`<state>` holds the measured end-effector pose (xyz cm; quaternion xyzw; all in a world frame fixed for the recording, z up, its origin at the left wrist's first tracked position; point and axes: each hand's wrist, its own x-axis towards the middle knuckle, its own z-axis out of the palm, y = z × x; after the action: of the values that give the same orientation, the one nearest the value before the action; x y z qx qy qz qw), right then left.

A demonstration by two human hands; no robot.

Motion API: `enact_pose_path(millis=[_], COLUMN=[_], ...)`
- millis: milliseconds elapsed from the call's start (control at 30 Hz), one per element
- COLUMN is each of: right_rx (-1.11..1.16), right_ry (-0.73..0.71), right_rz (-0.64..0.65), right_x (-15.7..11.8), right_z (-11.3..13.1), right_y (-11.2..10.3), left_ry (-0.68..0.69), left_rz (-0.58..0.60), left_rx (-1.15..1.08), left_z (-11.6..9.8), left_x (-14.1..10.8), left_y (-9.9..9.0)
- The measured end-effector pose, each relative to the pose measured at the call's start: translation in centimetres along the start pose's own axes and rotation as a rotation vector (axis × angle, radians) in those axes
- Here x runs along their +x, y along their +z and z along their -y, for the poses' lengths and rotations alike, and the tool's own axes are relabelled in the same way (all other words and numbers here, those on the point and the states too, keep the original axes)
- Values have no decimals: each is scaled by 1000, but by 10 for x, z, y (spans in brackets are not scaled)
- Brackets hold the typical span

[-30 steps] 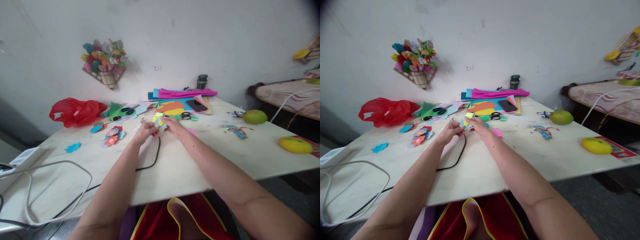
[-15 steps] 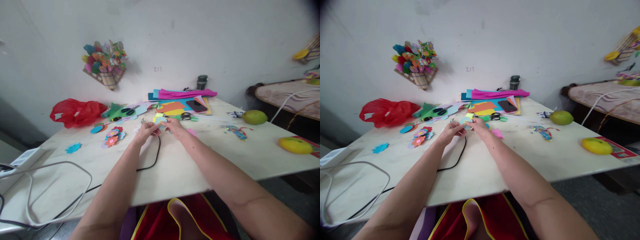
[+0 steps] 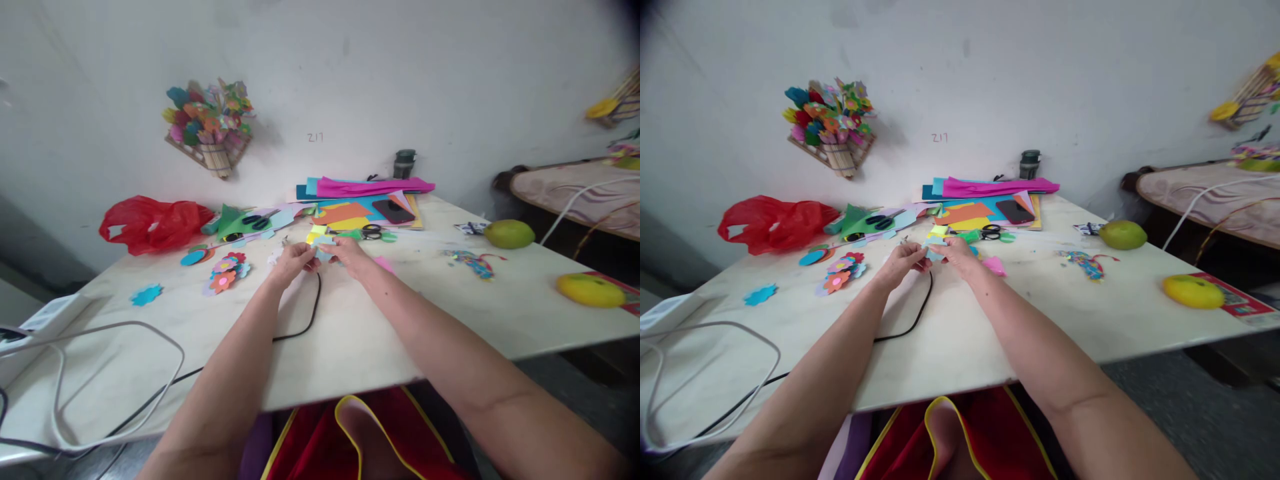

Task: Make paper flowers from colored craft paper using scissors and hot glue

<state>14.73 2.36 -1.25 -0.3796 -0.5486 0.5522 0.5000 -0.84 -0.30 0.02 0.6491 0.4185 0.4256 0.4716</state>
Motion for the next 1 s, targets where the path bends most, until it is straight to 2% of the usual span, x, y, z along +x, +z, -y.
enact_pose_path(millis=[200, 400, 700, 900, 1000], right_rx=[-16, 51, -31, -10, 19], right_ry=[1, 44, -3, 22, 45], right_rz=[-42, 28, -85, 43, 48], right_x=[-2, -4, -1, -1, -1], right_z=[2, 6, 5, 5, 5], right_y=[1, -1, 0, -5, -5], left_ry=[-8, -5, -16, 39, 47], left_rz=[31, -10, -52, -109, -142], left_rx=[14, -47, -87, -73, -82], left_z=[-2, -1, 3, 2, 0], left_x=[-1, -1, 1, 0, 0], left_y=[1, -1, -2, -1, 0])
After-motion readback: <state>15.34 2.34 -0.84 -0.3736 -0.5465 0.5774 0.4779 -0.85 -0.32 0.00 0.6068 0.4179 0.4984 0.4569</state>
